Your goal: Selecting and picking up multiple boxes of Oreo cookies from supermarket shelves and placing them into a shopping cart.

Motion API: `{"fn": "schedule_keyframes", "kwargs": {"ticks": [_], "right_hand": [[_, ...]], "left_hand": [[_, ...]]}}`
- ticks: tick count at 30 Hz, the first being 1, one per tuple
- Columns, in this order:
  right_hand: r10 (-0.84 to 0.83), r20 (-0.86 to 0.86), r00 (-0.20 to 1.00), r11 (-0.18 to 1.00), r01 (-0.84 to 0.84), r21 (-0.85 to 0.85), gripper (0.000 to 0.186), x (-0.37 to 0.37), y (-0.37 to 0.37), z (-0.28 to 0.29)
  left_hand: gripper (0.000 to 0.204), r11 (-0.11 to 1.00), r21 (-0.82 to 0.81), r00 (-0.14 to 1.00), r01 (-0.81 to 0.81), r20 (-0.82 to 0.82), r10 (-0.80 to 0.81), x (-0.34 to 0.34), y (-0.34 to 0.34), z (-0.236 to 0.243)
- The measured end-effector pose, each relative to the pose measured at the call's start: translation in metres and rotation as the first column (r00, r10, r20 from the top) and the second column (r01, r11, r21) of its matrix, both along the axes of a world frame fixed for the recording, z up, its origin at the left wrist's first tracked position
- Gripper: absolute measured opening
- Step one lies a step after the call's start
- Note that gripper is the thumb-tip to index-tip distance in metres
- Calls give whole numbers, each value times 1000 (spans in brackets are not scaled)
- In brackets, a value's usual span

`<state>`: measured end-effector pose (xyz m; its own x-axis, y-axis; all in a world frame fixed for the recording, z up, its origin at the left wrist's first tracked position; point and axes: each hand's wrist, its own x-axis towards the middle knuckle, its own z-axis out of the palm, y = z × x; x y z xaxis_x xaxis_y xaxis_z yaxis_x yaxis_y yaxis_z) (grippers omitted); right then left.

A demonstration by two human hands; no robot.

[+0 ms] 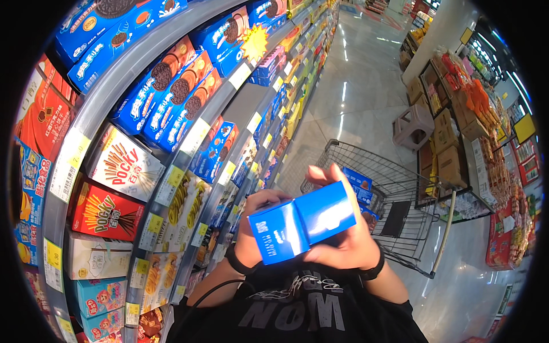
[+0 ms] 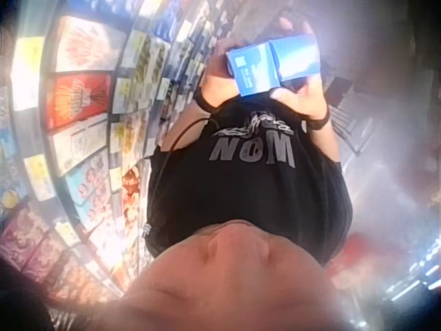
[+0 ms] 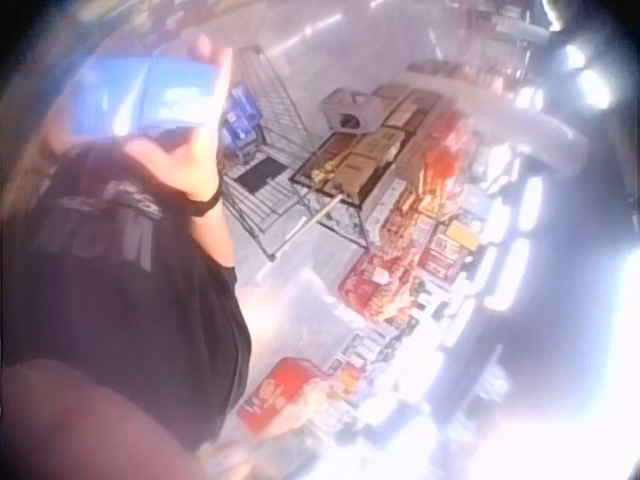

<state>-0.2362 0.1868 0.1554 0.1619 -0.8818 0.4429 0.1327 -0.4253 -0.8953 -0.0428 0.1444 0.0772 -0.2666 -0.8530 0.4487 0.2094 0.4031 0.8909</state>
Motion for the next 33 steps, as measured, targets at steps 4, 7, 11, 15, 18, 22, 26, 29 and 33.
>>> {"fn": "schedule_keyframes", "kwargs": {"ticks": [4,7,11,15,18,22,26,29,33], "right_hand": [[-200,-20,980,978,199,-67,130,5,-9,-25],[-238,125,963,971,234,39,126,9,-10,-28],[-243,154,958,970,243,17,114,-4,-9,-32],[-264,627,733,959,271,87,75,-14,-18,-4],[-285,837,468,958,132,253,59,-34,-24,7],[-325,873,364,932,-34,361,60,-18,-25,-8],[-299,805,512,925,-52,376,51,-24,-21,-34],[-236,802,549,933,-101,344,65,-31,-17,-53],[-166,700,695,921,-143,361,93,-47,-14,-77]], "left_hand": [[56,987,-139,984,-83,144,103,-5,2,24],[56,978,-165,964,-124,215,158,-9,7,24],[57,999,19,973,-32,231,27,-13,12,-9],[62,993,84,996,-80,54,75,-11,14,-13],[69,963,265,998,56,-37,-48,-9,15,-9],[77,996,73,997,-44,60,39,-18,16,-1],[77,979,111,971,-172,-150,188,-25,18,-8],[65,991,-72,990,-113,-93,106,-20,6,21],[59,876,404,913,261,-398,-88,-19,13,43]]}}
